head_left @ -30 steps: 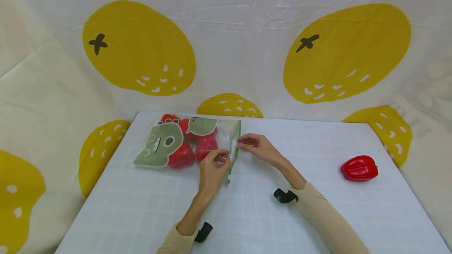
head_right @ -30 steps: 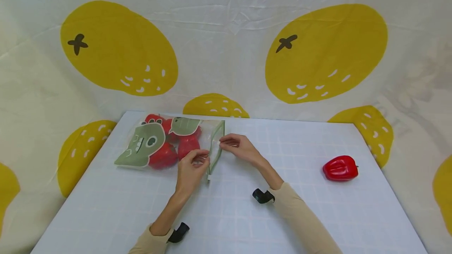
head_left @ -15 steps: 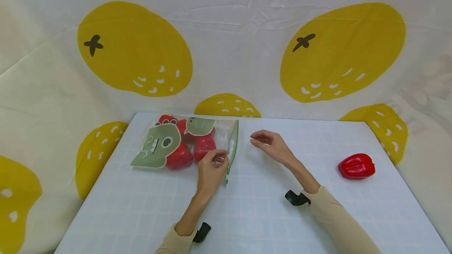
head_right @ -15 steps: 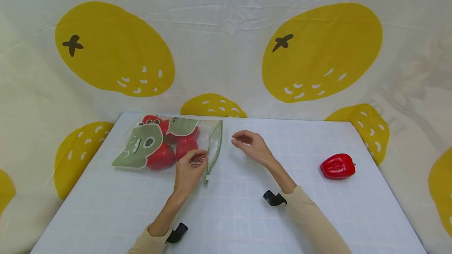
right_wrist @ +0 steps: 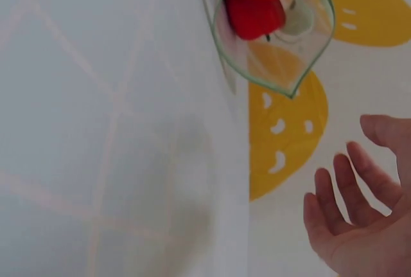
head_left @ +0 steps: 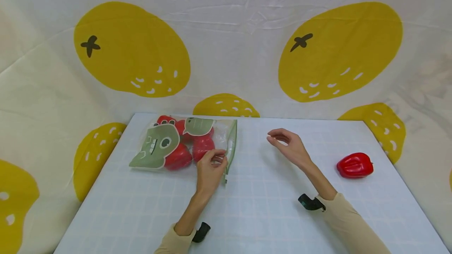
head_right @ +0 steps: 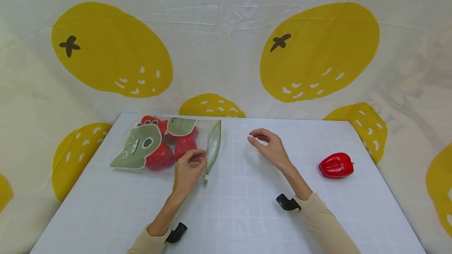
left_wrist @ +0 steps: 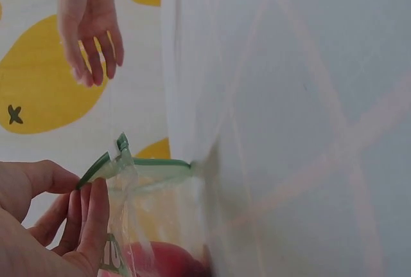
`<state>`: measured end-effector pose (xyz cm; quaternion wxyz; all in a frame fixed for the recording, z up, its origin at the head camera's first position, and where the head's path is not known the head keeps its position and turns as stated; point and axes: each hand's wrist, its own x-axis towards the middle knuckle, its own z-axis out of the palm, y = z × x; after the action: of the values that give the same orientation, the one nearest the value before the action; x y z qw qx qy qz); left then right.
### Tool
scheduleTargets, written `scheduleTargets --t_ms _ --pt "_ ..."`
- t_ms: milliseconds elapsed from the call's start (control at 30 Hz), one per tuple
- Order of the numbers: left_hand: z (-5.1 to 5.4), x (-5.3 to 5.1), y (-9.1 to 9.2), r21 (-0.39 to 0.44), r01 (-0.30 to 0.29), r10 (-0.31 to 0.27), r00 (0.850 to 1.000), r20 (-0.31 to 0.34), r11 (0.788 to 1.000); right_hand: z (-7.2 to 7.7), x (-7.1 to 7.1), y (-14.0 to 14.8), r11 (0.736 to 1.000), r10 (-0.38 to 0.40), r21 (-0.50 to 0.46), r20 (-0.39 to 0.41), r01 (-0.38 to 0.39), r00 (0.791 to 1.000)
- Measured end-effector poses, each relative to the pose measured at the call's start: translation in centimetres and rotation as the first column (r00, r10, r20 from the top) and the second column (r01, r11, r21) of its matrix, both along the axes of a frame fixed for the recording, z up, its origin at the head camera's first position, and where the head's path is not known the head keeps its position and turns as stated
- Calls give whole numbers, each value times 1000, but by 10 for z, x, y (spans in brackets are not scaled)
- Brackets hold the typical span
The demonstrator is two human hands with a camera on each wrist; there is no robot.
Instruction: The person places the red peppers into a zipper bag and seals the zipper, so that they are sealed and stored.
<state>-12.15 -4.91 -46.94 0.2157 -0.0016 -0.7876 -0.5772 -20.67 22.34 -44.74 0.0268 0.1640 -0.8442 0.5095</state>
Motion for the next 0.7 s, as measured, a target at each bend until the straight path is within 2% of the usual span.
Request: scheduleTargets --t_ms 233,433,700 --pt "2 0 0 -5 1 0 1000 19 1000 1 5 21 995 -93 19 -55 95 994" --pt "2 -2 1 -4 4 -4 1000 -9 1000 3 11 39 985 -161 51 -71 164 984" --pt "1 -5 1 7 3 -3 1000 -16 1000 1 19 65 958 -269 64 -117 278 956"
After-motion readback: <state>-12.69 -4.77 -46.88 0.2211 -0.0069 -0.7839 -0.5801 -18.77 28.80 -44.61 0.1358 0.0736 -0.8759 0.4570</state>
